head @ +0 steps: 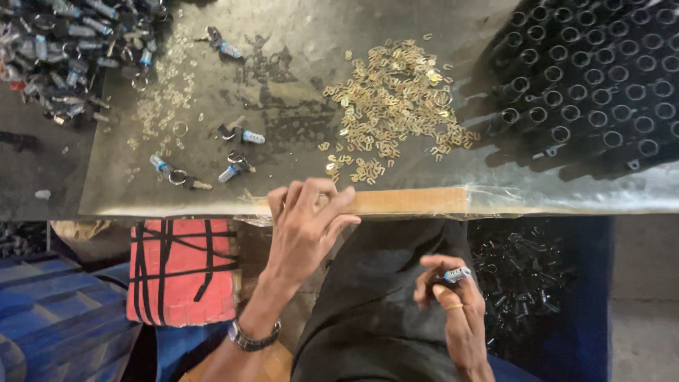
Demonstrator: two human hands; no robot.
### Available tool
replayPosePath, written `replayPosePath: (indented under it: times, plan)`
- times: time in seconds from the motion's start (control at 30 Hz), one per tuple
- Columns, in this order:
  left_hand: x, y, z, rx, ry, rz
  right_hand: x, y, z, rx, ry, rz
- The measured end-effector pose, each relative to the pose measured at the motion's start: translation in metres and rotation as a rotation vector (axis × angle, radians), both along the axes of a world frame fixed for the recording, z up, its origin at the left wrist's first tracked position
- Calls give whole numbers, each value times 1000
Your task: The person sits at a factory workbench assembling padlocks. They insert brass pin components into a padlock cylinder body, then use a black cylindrical hand tool to press and secure the parts, placing the finished lock onto a growing pile of completed padlocks on the bench.
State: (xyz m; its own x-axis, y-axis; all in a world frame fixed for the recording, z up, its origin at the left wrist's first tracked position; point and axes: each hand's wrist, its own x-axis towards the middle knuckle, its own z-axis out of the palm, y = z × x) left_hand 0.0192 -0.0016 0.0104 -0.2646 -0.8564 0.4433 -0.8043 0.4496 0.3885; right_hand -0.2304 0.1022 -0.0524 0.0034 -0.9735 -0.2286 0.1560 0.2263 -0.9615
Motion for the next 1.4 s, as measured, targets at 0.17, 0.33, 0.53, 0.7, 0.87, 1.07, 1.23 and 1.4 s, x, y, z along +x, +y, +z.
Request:
replayPosePath:
  times: [0.17, 0.33, 0.53, 0.7, 0.87, 1.07, 1.23, 1.4]
  plan:
    - [-2, 7, -8, 5, 87, 13, -3, 3, -10, 30, -141, 16]
    - [-1, 6, -4, 17, 154, 101, 3, -5, -6, 36, -108, 114]
    - [-1, 4, -1, 62, 147, 77, 9, -12, 0, 57, -38, 130]
    - [0, 6, 1, 52, 89, 47, 10, -11, -3, 79, 10, 149]
    - [2, 5, 0, 72, 117, 43, 6, -7, -6, 135, 23, 153]
    - [7, 8, -6, -22, 14, 20, 7, -11, 3, 77, -3, 170]
    - [7, 31, -3, -92, 256, 117, 7, -11, 13, 36, -133, 218]
    - [-19, 61, -1, 683, 1206, 85, 10, -5, 5, 205, -385, 129]
